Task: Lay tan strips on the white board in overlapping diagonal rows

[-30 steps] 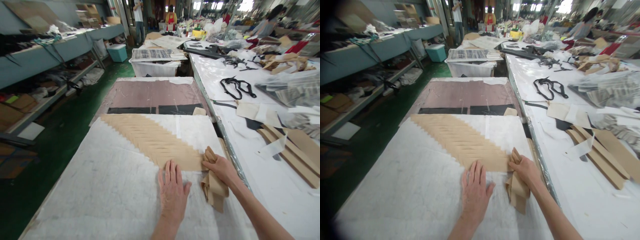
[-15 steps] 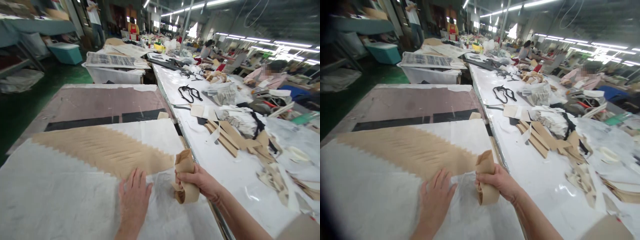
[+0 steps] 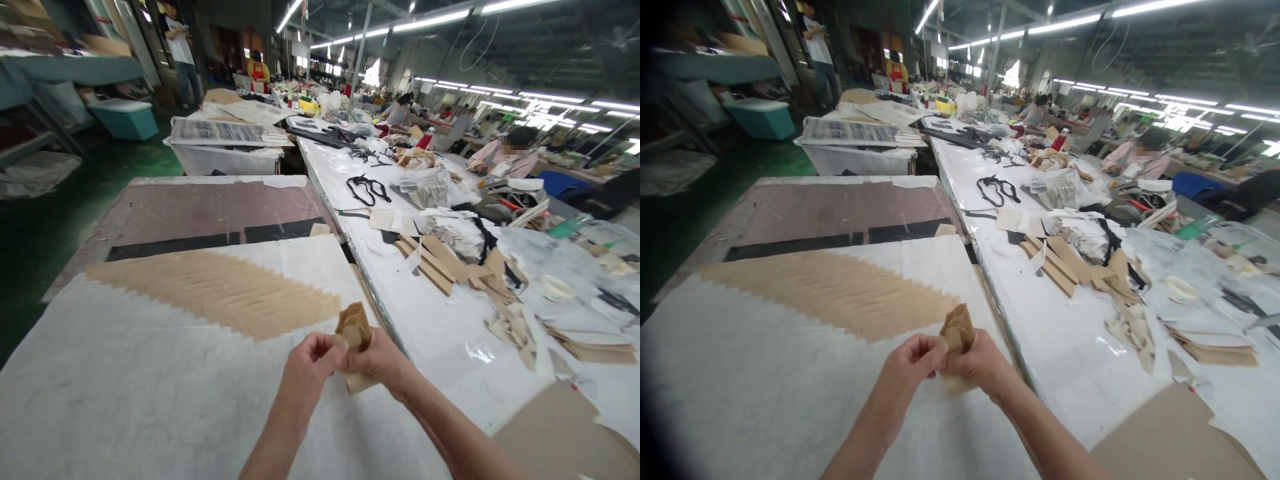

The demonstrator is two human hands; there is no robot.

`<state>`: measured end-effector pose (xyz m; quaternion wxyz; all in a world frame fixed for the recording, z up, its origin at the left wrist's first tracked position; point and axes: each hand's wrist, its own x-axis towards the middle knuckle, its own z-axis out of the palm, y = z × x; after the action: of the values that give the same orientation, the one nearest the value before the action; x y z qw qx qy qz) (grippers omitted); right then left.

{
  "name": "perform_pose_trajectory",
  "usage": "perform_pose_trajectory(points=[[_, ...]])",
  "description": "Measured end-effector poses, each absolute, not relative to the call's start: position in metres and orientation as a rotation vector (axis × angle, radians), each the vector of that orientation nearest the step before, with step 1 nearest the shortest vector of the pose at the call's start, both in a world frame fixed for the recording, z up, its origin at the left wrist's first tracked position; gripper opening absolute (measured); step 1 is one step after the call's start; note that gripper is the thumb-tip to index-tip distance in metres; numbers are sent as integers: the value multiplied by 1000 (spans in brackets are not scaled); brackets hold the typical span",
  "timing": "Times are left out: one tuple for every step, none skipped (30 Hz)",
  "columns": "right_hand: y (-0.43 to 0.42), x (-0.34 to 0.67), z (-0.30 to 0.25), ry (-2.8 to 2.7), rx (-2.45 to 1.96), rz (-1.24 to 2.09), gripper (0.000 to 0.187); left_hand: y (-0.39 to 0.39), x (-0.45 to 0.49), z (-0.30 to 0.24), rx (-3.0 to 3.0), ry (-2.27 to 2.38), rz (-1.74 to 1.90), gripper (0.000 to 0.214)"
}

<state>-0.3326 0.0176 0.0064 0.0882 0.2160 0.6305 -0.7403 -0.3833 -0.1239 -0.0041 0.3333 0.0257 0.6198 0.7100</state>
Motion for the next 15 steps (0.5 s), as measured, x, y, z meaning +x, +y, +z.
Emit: perform_pose_trajectory(points=[[16, -329, 7, 1879, 642, -2204, 40, -124, -381, -3, 53, 1636, 1865, 30], [16, -326, 8, 1867, 629, -2202, 41, -124, -379, -2, 44, 1650, 1880, 30], [15, -323, 9, 1845, 604, -2197, 42, -125, -377, -2, 34, 1665, 1900, 29], [15, -320, 10, 1819, 571, -2184, 42, -126, -375, -2, 20, 1680, 1924, 29], [16, -317, 10, 1795, 539, -2162, 43, -127, -373, -2, 2, 1697, 1948, 28], [18, -314, 10, 1780, 514, -2133, 44, -127, -372, -3, -21, 1716, 1972, 28], [20, -312, 9, 1774, 494, -2097, 45, -128, -370, -5, -49, 1735, 1995, 28], [23, -309, 7, 1770, 477, -2057, 45, -129, -369, -8, -81, 1749, 2015, 29], [28, -307, 5, 1754, 459, -2018, 46, -130, -369, -11, -119, 1759, 2032, 30], [33, -305, 3, 1728, 436, -1981, 46, -132, -369, -15, -159, 1766, 2050, 31], [39, -303, 1, 1703, 410, -1944, 45, -133, -369, -20, -208, 1771, 2073, 32], [46, -301, -1, 1678, 384, -1909, 44, -134, -369, -25, -264, 1770, 2105, 32], [53, -299, -3, 1654, 362, -1879, 43, -135, -369, -30, -324, 1756, 2145, 32], [61, -298, -4, 1631, 344, -1854, 43, -136, -369, -35, -383, 1731, 2188, 33], [69, -297, -6, 1609, 327, -1835, 43, -136, -369, -39, -440, 1699, 2229, 33]])
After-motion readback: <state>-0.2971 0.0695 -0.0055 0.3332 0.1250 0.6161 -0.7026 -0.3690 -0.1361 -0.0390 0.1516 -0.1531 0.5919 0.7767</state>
